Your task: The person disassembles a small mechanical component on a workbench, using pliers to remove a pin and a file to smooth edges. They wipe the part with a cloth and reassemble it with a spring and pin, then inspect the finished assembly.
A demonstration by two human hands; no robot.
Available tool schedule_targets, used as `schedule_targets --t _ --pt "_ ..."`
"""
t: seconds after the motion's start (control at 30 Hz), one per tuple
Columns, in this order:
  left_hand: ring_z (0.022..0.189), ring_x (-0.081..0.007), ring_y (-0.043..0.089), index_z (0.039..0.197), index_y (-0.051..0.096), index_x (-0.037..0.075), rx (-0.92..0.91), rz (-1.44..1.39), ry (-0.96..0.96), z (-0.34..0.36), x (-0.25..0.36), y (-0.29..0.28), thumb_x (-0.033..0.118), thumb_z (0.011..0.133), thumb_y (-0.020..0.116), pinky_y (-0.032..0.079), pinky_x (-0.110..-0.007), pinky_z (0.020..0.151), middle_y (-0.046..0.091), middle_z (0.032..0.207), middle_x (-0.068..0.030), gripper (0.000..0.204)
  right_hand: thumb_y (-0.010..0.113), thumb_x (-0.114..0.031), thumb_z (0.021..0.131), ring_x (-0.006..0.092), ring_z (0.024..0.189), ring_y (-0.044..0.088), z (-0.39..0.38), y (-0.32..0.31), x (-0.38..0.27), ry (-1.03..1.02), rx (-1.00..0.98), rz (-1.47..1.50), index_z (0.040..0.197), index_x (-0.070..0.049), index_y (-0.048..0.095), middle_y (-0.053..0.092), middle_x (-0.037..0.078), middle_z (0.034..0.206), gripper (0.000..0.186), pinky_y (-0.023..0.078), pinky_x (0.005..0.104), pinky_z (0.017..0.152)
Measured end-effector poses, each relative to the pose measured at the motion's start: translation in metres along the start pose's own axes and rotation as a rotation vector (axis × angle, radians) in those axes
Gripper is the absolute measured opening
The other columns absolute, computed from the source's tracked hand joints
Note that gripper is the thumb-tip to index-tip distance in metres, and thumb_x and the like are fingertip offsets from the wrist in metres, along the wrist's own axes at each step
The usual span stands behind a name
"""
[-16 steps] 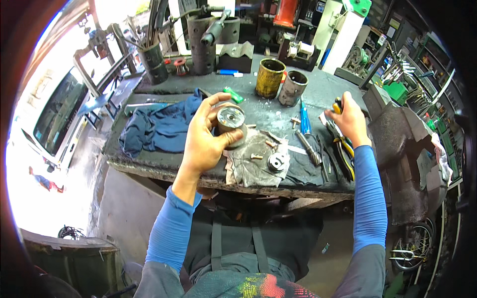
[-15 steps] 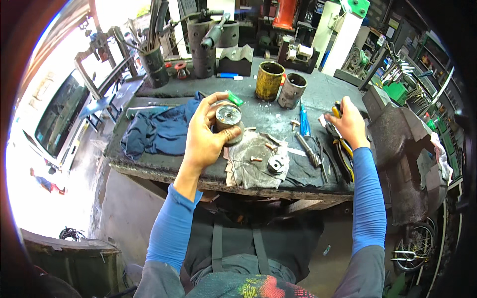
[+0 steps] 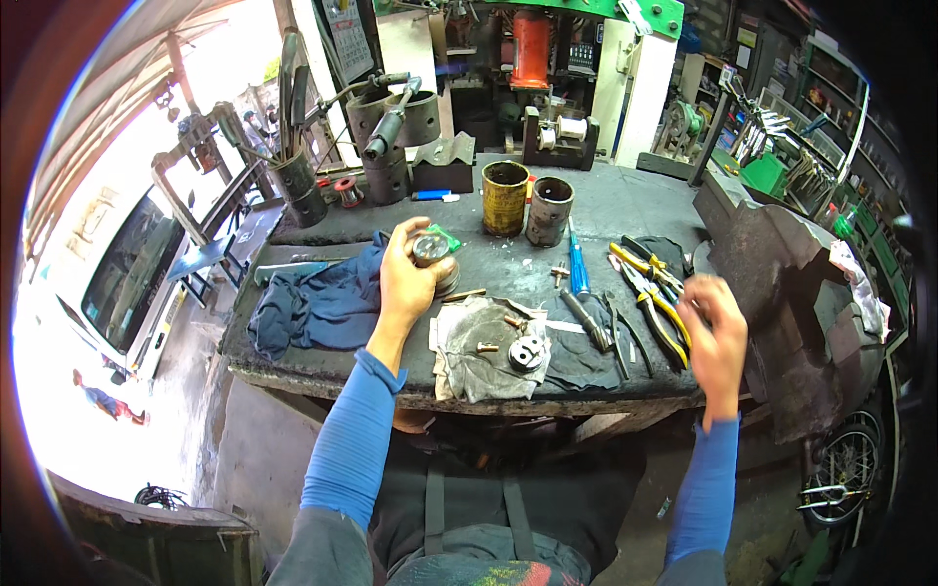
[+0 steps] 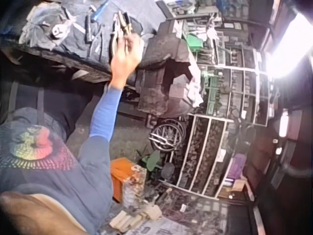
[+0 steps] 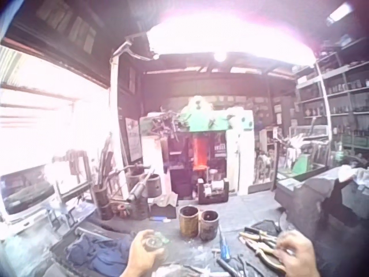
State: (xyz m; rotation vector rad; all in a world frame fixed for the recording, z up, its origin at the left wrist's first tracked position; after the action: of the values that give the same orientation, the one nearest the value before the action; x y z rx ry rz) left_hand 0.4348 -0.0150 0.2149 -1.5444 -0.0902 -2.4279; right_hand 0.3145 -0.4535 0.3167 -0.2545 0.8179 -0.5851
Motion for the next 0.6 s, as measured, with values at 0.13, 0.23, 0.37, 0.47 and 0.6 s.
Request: schedule_targets --t 0.13,0.23,0.37,0.47,0.6 --pt "0.115 -0.019 0.073 0.149 0.055 0.008 0.009 0.068 -0.036 -0.008 -0.001 -0.004 -0.009 0.076 0.089 0.058 -0.034 0.103 0.074 0.129 -0.0102 0.082 0.071 -0.001 0.103 0.016 0.096 0.067 -0.086 -0.038 0.007 0.296 -0.05 0.323 0.114 0.005 0.075 0.073 0.008 0.106 0.013 0.054 0.0303 0.086" --pt "0.129 -0.0287 0.07 0.163 0.048 0.01 0.021 0.248 0.048 -0.012 0.012 -0.014 0.005 0.078 0.095 0.054 -0.04 0.112 0.071 0.139 -0.0167 0.097 0.072 -0.008 0.106 0.0145 0.09 0.069 -0.156 -0.041 0.034 0.581 0.039 0.481 0.117 0.005 0.076 0.074 0.009 0.102 0.017 0.057 0.0293 0.081" --pt "0.136 -0.0342 0.067 0.157 0.056 0.004 0.167 0.44 0.191 -0.026 0.042 -0.06 0.022 0.093 0.088 0.049 -0.043 0.117 0.07 0.144 -0.0227 0.073 0.072 -0.007 0.105 0.011 0.078 0.065 -0.257 -0.029 0.088 0.81 0.099 0.347 0.12 0.005 0.073 0.072 0.006 0.096 0.019 0.055 0.0265 0.072" --pt "0.128 -0.0348 0.072 0.136 0.073 0.003 0.229 0.64 0.087 -0.03 0.033 -0.118 0.022 0.097 0.082 0.053 -0.042 0.111 0.076 0.133 -0.0211 0.044 0.07 -0.003 0.103 0.008 0.074 0.06 -0.331 -0.007 0.123 0.919 0.038 0.252 0.116 0.003 0.074 0.068 0.002 0.091 0.015 0.052 0.0245 0.067" --pt "0.13 -0.0374 0.069 0.129 0.077 0.003 0.058 0.763 0.046 -0.023 0.005 -0.121 0.019 0.096 0.081 0.052 -0.043 0.114 0.074 0.136 -0.0207 0.037 0.074 -0.003 0.097 0.0174 0.084 0.07 -0.402 -0.018 0.157 0.778 0.028 -0.232 0.109 0.003 0.076 0.074 0.009 0.095 0.014 0.057 0.033 0.079"
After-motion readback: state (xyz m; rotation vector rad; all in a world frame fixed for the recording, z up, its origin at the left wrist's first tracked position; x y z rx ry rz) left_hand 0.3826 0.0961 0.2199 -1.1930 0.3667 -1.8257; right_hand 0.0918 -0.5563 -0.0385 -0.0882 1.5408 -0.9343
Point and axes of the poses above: each hand's wrist, its own z-axis towards the middle knuckle, its own y-axis out of the palm, x = y × z, the point moved 9 cm from there along z, towards the middle knuckle
